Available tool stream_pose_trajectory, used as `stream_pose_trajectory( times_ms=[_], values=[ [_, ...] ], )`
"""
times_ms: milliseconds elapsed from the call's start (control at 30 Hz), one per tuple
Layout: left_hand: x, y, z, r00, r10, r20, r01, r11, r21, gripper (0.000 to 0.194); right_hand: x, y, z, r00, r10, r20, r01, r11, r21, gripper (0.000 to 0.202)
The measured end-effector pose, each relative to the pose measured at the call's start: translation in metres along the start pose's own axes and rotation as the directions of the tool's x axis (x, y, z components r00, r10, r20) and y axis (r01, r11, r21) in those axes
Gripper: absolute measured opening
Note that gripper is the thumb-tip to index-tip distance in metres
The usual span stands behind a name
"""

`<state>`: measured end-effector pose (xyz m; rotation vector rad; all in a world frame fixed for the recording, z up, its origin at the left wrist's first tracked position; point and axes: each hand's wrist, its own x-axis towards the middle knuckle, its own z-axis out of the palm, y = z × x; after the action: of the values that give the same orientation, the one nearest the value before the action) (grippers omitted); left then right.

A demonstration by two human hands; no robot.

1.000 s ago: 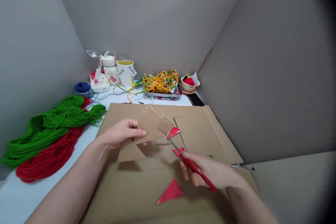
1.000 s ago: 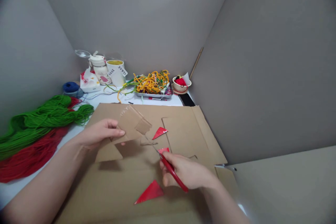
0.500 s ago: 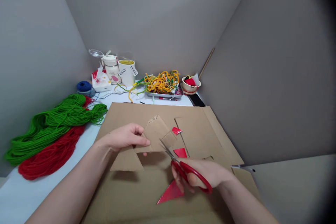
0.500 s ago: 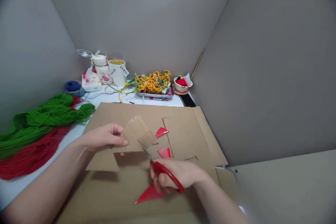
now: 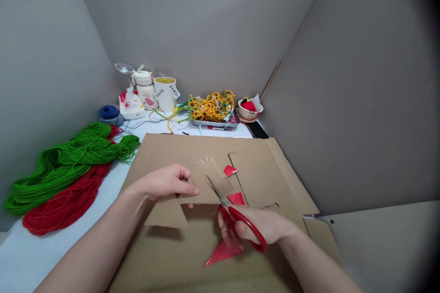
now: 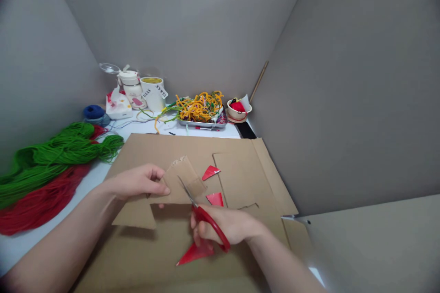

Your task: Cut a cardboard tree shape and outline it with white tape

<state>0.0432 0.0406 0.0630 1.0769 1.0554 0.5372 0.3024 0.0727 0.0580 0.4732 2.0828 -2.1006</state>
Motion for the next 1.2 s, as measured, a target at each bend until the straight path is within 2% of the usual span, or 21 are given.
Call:
stream_pose_trajectory(
  times_ms=[67, 167, 267, 367, 567, 733, 1000, 1200],
  values=[
    [0.001, -0.001, 0.000, 1.000, -0.002, 0.003, 0.002, 1.000, -0.001, 0.020, 0.002, 0.002, 0.000, 0.999, -0.004, -0.035, 0.003, 0.999, -0.040, 0.069],
    [0.003, -0.004, 0.000, 1.000, -0.005, 0.010, 0.005, 1.000, -0.002, 0.018, 0.001, 0.007, -0.001, 0.996, -0.030, -0.088, 0.014, 0.984, -0.179, 0.054],
    [0.005, -0.008, -0.002, 1.000, -0.018, 0.010, 0.019, 1.000, -0.012, 0.016, 0.000, 0.009, -0.003, 0.995, -0.040, -0.089, 0.013, 0.956, -0.292, 0.041],
    [0.007, -0.011, -0.003, 0.999, -0.027, 0.022, 0.028, 0.999, -0.044, 0.017, 0.000, 0.012, -0.005, 0.997, -0.037, -0.074, 0.010, 0.941, -0.339, 0.038],
    [0.007, -0.010, -0.006, 0.999, -0.020, 0.042, 0.023, 0.997, -0.078, 0.017, 0.000, 0.017, 0.000, 0.988, -0.028, -0.152, -0.023, 0.947, -0.321, 0.041],
    [0.007, -0.010, -0.007, 1.000, -0.013, 0.013, 0.014, 0.997, -0.079, 0.018, 0.002, 0.011, 0.008, 0.969, -0.087, -0.230, 0.017, 0.957, -0.290, 0.045],
    [0.006, -0.011, -0.008, 1.000, 0.012, 0.010, -0.010, 0.994, -0.107, 0.018, 0.002, 0.010, 0.010, 0.957, -0.108, -0.270, 0.046, 0.973, -0.228, 0.044],
    [0.005, -0.012, -0.011, 0.995, 0.020, 0.099, -0.008, 0.992, -0.124, 0.021, 0.003, 0.013, 0.011, 0.951, -0.110, -0.288, 0.034, 0.965, -0.259, 0.036]
  ],
)
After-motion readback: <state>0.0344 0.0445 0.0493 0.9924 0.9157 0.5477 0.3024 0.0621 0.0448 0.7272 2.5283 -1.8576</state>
